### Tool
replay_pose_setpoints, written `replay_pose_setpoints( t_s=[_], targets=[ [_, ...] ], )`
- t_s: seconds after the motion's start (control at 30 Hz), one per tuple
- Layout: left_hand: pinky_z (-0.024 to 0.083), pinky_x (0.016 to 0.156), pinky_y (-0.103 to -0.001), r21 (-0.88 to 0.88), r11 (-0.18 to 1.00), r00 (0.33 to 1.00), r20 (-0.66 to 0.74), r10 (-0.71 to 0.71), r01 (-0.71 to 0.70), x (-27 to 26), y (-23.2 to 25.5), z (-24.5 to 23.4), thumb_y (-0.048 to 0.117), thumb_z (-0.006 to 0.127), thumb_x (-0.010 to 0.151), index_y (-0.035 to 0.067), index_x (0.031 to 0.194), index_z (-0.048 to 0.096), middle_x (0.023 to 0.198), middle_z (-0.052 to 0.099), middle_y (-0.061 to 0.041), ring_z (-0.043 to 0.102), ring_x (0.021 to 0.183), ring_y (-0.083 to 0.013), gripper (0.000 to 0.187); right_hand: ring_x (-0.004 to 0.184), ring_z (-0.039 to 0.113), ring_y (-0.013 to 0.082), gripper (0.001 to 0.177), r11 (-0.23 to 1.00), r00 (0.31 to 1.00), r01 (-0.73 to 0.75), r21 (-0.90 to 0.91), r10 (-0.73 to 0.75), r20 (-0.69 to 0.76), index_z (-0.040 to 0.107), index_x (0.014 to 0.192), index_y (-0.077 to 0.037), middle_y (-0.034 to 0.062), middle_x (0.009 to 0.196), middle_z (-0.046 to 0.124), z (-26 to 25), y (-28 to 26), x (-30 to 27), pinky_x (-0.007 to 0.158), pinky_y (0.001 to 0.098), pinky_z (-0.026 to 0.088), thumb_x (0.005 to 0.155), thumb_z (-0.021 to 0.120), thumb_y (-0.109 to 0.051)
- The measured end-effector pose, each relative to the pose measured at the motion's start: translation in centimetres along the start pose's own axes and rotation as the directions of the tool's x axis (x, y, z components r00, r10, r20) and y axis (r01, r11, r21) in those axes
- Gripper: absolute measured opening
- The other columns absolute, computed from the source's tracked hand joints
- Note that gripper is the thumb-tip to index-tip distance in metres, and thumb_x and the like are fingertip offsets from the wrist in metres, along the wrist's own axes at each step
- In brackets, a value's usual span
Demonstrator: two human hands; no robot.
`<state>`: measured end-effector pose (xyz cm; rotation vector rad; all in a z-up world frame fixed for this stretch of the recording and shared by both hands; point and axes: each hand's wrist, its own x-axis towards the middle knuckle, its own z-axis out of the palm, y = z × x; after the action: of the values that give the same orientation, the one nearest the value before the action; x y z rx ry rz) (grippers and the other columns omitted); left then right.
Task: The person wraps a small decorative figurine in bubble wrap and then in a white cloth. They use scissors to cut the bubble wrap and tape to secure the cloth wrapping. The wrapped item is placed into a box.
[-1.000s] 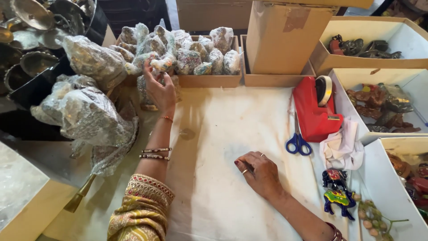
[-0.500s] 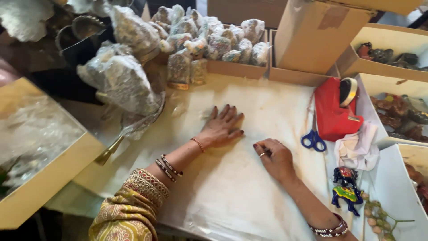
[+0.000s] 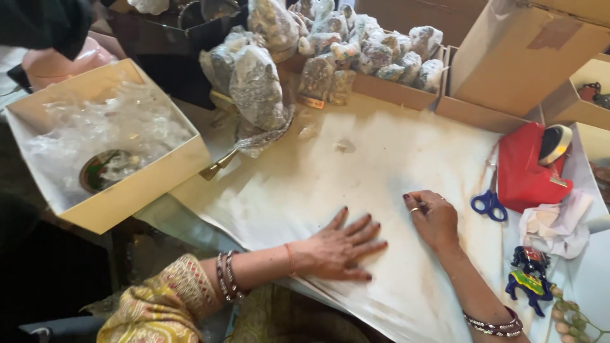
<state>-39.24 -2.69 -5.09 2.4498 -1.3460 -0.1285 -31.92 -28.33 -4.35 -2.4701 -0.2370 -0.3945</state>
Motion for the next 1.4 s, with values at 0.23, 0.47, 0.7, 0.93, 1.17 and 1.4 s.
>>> replay_pose_setpoints(
  t_s=[0.23,0.47,0.7,0.93,1.17,1.4],
  targets=[
    [0.014,0.121,-0.064,-0.178,0.98,0.995,0.025,0.092,-0.086,-6.7,2.5,-5.2,0.056,0.052,0.098,0.014,0.149,0.052,0.16,0.043,-0.017,0.029,0.156,-0.0359,0.066,0.076,0.071,0.0227,0.021,0.996,0.995,0.092,-0.02,-0.092,-0.023,0.077,0.101,-0.009,0.0107,0.095,0.075,0.1,0.4,0.1,0.073,0.0357,0.055,0.096,0.069,-0.028],
    [0.051,0.1,-0.038,0.174,0.858,0.8,-0.485,-0.352,0.483,-15.5,-2.0,-15.6,0.043,0.072,0.094,0.016,0.124,0.069,0.124,0.071,-0.004,0.067,0.112,-0.0222,0.041,0.073,0.071,0.021,0.022,0.999,0.999,0.043,-0.02,-0.043,0.006,0.077,0.101,-0.008,0.0102,0.094,0.075,-0.2,-0.1,-0.1,0.07,0.0351,0.055,0.096,0.069,-0.028],
    [0.048,0.095,-0.046,0.23,0.197,0.303,-0.733,-0.609,0.953,-31.3,-11.5,-17.8,0.053,0.07,0.092,0.015,0.137,0.069,0.133,0.068,-0.012,0.063,0.121,-0.0314,0.059,0.071,0.071,0.0185,0.022,1.0,1.0,-0.02,-0.012,0.02,0.009,0.077,0.103,-0.008,0.0089,0.094,0.075,-0.4,-0.8,-0.2,0.069,0.0333,0.055,0.095,0.07,-0.027],
    [0.05,0.096,-0.047,-0.272,0.129,-0.008,-0.451,-0.892,0.954,-33.4,-12.5,-17.0,0.06,0.073,0.088,0.019,0.137,0.066,0.128,0.069,-0.016,0.064,0.117,-0.0391,0.065,0.071,0.071,0.019,0.02,1.0,1.0,-0.004,-0.024,0.004,-0.003,0.078,0.103,-0.009,0.0092,0.095,0.075,-0.2,-0.8,-0.2,0.069,0.0336,0.055,0.095,0.07,-0.027],
    [0.054,0.089,-0.046,-0.221,0.24,0.063,-0.598,-0.799,0.945,-33.7,-12.1,-16.2,0.042,0.075,0.092,0.023,0.111,0.079,0.123,0.073,-0.007,0.069,0.108,-0.0343,0.028,0.071,0.071,0.0186,0.02,1.0,1.0,-0.003,-0.016,0.003,0.004,0.077,0.103,-0.01,0.0091,0.095,0.074,-0.3,-0.9,-0.2,0.069,0.0332,0.055,0.096,0.07,-0.026],
    [0.047,0.104,-0.047,-0.115,0.479,0.166,-0.847,-0.505,0.87,-32.8,-9.9,-15.9,0.023,0.067,0.095,0.002,0.134,0.061,0.141,0.063,-0.017,0.058,0.13,-0.0387,0.044,0.071,0.07,0.0194,0.02,0.999,0.999,-0.024,-0.031,0.025,0.024,0.077,0.102,-0.009,0.0093,0.093,0.074,-0.6,-1.4,-0.3,0.07,0.0338,0.054,0.096,0.07,-0.026]
  ],
)
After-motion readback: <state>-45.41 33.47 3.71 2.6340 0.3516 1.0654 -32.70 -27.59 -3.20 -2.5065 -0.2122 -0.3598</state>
